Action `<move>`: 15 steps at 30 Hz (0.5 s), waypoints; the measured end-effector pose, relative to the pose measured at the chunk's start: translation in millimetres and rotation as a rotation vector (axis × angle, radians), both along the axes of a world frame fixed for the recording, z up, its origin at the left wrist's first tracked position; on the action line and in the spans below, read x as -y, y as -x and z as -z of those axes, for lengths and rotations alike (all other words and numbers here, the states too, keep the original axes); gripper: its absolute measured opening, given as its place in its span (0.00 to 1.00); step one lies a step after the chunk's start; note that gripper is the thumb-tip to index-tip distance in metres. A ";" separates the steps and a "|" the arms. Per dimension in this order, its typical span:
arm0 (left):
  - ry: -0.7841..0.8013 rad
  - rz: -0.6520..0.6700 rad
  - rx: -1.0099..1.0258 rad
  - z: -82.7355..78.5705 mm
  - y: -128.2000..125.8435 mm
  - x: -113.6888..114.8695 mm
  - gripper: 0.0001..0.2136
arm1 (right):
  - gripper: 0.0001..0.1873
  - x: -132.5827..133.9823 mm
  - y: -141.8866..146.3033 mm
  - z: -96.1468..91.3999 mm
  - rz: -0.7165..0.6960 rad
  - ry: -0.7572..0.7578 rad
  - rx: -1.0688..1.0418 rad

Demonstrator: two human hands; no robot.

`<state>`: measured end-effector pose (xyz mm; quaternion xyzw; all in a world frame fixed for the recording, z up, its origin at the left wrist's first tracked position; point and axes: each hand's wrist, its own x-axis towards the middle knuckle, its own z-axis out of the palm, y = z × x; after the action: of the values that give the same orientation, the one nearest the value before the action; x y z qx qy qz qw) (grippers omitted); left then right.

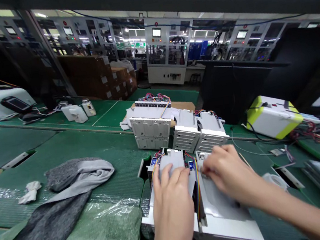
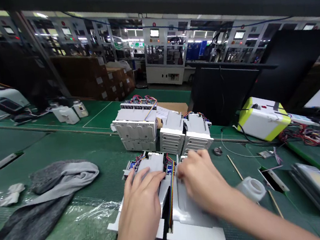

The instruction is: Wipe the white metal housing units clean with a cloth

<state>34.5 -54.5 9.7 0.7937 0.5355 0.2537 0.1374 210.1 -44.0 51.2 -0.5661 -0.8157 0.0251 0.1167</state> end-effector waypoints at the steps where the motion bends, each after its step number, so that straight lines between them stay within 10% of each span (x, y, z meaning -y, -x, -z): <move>1: -0.002 0.003 -0.002 0.0 -0.1 0.2 0.24 | 0.13 6.8 0.8 0.2 -0.022 0.016 -0.019; 10: -0.046 0.004 -0.075 -0.3 0.3 1.7 0.24 | 0.08 -37.7 -26.6 4.0 0.118 0.015 -0.292; 15: -0.082 0.058 -0.208 -11.2 -4.0 -2.6 0.33 | 0.16 -15.9 -57.7 9.2 0.145 0.061 -0.585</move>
<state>38.5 -51.9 20.9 0.8358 0.5129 0.1878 0.0556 267.9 -28.1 42.1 -0.5947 -0.7038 0.2033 0.3312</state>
